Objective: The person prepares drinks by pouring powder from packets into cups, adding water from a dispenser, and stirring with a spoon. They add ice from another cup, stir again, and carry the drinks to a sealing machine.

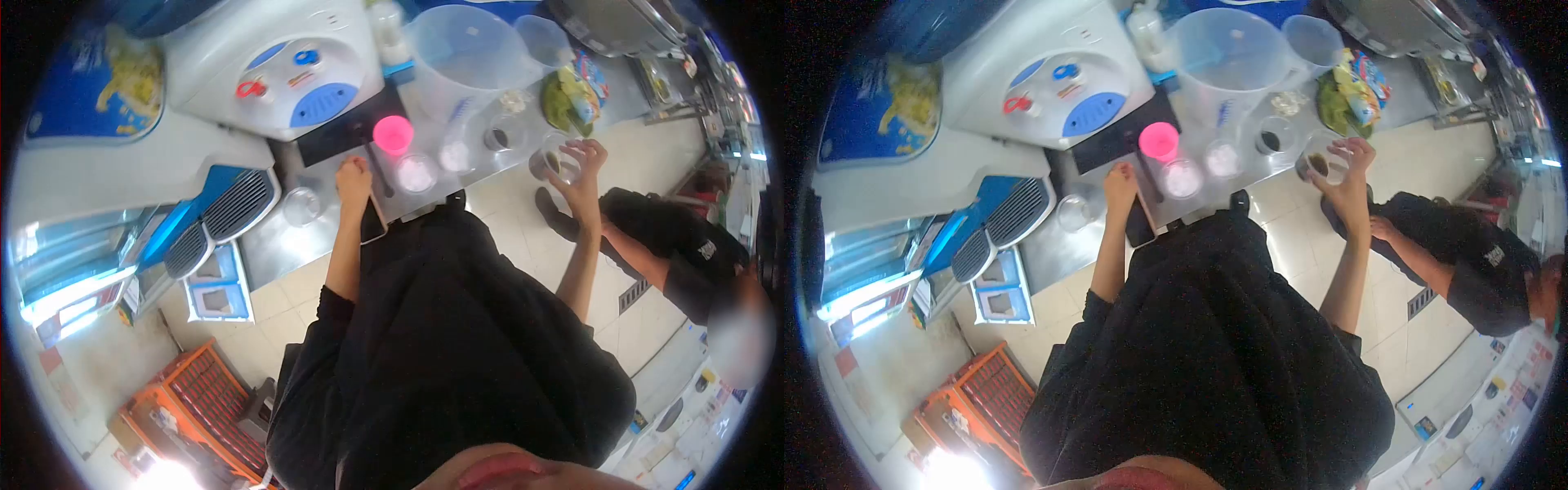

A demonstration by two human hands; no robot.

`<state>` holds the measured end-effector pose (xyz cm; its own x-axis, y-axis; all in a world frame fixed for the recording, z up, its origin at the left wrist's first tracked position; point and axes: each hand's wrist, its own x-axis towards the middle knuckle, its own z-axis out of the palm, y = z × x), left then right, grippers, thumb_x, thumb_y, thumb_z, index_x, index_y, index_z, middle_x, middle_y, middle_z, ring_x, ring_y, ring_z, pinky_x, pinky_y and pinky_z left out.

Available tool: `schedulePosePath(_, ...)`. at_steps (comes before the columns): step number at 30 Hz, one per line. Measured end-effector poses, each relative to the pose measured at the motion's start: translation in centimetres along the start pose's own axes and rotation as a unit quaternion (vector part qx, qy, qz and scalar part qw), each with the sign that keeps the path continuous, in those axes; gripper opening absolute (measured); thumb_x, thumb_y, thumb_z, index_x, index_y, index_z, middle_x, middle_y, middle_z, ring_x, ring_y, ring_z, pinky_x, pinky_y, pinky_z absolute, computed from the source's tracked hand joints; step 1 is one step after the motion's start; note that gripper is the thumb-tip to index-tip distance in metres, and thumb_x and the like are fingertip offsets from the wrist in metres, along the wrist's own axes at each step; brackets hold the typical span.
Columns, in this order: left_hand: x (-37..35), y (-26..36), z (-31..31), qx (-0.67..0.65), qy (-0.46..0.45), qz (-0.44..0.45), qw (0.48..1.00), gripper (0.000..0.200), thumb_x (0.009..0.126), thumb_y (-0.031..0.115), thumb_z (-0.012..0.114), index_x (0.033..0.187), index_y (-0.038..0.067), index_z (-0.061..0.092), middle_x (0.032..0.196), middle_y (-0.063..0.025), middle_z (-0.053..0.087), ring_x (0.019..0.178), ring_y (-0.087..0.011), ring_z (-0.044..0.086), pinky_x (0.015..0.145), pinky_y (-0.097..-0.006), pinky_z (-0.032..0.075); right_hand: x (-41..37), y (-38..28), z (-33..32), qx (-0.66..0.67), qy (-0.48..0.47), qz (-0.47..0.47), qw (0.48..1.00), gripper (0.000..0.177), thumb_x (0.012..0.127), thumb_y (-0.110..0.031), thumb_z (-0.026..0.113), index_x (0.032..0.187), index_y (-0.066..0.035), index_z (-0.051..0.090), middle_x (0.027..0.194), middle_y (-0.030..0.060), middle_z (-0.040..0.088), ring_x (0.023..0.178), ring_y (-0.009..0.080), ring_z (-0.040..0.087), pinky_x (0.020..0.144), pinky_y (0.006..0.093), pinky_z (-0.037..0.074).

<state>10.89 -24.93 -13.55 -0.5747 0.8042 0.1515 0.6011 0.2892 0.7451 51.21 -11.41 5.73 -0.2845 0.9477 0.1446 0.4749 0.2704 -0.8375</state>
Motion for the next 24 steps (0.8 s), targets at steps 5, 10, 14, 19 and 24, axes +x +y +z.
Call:
schedulePosePath(5, 3.0, -2.2, 5.1, 0.062, 0.019, -0.109, 0.992, 0.024, 0.087, 0.022, 0.068, 0.091, -0.002, 0.068, 0.079, -0.0200, 0.071, 0.072, -0.0343, 0.070, 0.070, -0.0438, 0.054, 3.6, 15.6, 0.3, -0.061, 0.152, 0.007, 0.987, 0.098, 0.064, -0.022, 0.092, 0.136, -0.003, 0.029, 0.126, 0.0160, 0.041, 0.116, 0.0305, 0.055, 0.092, 0.0427, 0.051)
schedulePosePath(10, 3.1, -1.2, 3.3, -0.074, 0.011, -0.210, 0.975, 0.025, 0.094, 0.022, 0.065, 0.091, -0.003, 0.068, 0.076, -0.0139, 0.070, 0.063, -0.0227, 0.070, 0.057, -0.0356, 0.053, 6.7, 18.9, 3.4, -0.073, 0.141, -0.020, 0.987, 0.096, 0.065, -0.023, 0.092, 0.135, 0.002, 0.031, 0.127, 0.0165, 0.041, 0.113, 0.0310, 0.056, 0.095, 0.0427, 0.048)
schedulePosePath(14, 0.5, 1.4, -1.5, -0.279, 0.084, -0.280, 0.915, 0.023, 0.101, 0.020, 0.056, 0.097, 0.000, 0.067, 0.076, -0.0044, 0.060, 0.055, -0.0125, 0.061, 0.045, -0.0242, 0.043, 8.0, 20.9, 4.6, -0.091, 0.119, -0.114, 0.982, 0.098, 0.066, -0.017, 0.090, 0.141, 0.006, 0.032, 0.137, 0.0214, 0.039, 0.131, 0.0362, 0.041, 0.109, 0.0436, 0.036)
schedulePosePath(19, -0.1, 5.6, -8.8, -0.460, 0.089, -0.189, 0.863, 0.027, 0.101, 0.010, 0.052, 0.124, -0.002, 0.060, 0.083, 0.0002, 0.055, 0.068, -0.0069, 0.051, 0.056, -0.0212, 0.036, 8.3, 1.6, 4.4, -0.030, 0.286, 0.020, 0.958, 0.069, 0.070, 0.001, 0.073, 0.133, 0.002, 0.045, 0.131, 0.0201, 0.048, 0.116, 0.0326, 0.052, 0.095, 0.0399, 0.046)
schedulePosePath(24, 2.2, 6.0, -12.2, -0.547, 0.101, -0.182, 0.811, 0.029, 0.099, -0.001, 0.048, 0.127, -0.004, 0.057, 0.112, -0.0153, 0.067, 0.086, -0.0154, 0.061, 0.074, -0.0261, 0.048, 8.0, -16.9, 15.0, 0.180, -0.089, -0.266, 0.943, 0.031, 0.079, -0.002, 0.063, 0.111, -0.004, 0.062, 0.102, 0.0136, 0.062, 0.085, 0.0276, 0.063, 0.075, 0.0377, 0.050)
